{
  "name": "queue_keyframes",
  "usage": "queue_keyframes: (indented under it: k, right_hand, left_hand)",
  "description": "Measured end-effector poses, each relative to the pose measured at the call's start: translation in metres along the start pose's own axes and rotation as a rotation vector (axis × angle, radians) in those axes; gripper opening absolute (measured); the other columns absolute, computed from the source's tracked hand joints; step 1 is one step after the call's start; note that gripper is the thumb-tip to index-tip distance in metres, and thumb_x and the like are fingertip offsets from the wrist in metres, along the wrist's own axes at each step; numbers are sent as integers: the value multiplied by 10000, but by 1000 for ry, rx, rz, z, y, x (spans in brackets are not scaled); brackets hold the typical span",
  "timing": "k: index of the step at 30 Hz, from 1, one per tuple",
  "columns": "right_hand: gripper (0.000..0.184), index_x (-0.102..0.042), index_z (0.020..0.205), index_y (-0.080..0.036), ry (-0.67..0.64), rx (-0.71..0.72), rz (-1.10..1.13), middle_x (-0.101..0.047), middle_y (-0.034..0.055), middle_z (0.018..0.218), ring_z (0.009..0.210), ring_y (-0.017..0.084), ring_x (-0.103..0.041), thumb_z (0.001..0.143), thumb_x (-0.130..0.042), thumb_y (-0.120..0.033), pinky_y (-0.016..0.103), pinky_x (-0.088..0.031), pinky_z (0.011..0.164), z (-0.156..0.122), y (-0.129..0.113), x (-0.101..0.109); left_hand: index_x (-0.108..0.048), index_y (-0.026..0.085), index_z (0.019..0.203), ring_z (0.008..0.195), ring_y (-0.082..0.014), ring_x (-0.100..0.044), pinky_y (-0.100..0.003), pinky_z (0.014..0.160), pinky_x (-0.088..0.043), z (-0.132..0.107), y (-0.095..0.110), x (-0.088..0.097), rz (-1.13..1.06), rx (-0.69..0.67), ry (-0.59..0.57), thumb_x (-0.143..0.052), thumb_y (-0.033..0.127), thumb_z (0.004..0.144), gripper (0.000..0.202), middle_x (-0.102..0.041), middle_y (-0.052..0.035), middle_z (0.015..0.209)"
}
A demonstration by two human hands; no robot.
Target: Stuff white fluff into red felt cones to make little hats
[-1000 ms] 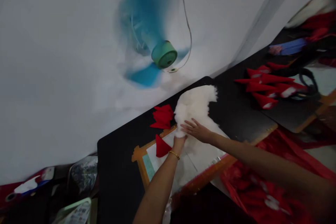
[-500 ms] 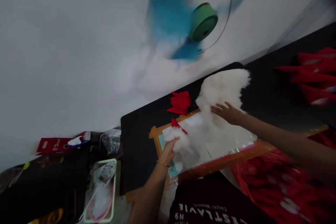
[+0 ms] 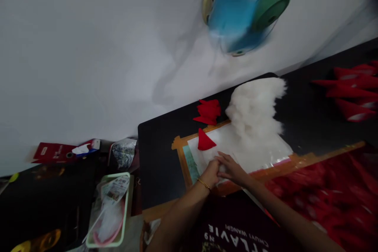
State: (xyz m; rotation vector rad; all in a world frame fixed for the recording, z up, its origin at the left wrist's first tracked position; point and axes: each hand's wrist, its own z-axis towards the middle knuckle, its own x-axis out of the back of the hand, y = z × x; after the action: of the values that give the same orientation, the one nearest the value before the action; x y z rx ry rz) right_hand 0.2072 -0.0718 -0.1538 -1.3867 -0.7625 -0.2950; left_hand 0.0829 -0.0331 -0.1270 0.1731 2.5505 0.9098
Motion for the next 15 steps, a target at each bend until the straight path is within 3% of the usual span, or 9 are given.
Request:
queue_keyframes:
  k: [3, 5, 7, 11, 15]
  right_hand:
    - [443, -619, 1278, -187, 35, -25, 48, -495, 134, 1351, 1247, 227, -487, 882, -566, -377, 390, -448, 1060, -3, 7, -6]
    - [318, -694, 1047, -175, 133, -171, 145, -598, 119, 1188, 1112, 211, -569, 841, -526, -348, 360, -492, 986, -1, 14, -3]
    - [300, -685, 912, -170, 257, -355, 206, -644, 107, 1051, 979, 209, -610, 803, -497, -377, 349, -519, 907, 2, 23, 3]
    - [459, -655, 981, -146, 397, -572, 222, -654, 96, 883, 742, 189, -609, 817, -432, -512, 296, -526, 678, -1, 33, 14]
    - [575, -634, 1057, -133, 353, -715, 386, -605, 38, 706, 512, 129, -501, 785, -461, -609, 212, -405, 458, 1, 20, 24]
  left_hand:
    - [-611, 113, 965, 843, -235, -644, -383, 781, -536, -9, -3, 10, 69, -2, -44, -477, 287, 799, 275, -647, -131, 895]
    - [-611, 118, 976, 851, -233, -637, -406, 808, -535, -15, 1, 22, 258, -63, -75, -492, 265, 799, 259, -644, -118, 905]
    - [-595, 129, 1044, 942, -252, -614, -455, 890, -505, -18, 7, 39, 460, -150, -20, -528, 223, 788, 281, -627, -125, 999]
    - [-547, 154, 1177, 1280, -288, -394, -487, 1139, -254, 0, 26, 73, 739, -384, 232, -546, 96, 766, 414, -474, -156, 1299]
    - [-617, 154, 985, 1251, -314, -391, -513, 1129, -219, 32, 45, 93, 939, -523, 280, -560, 37, 735, 281, -526, -148, 1201]
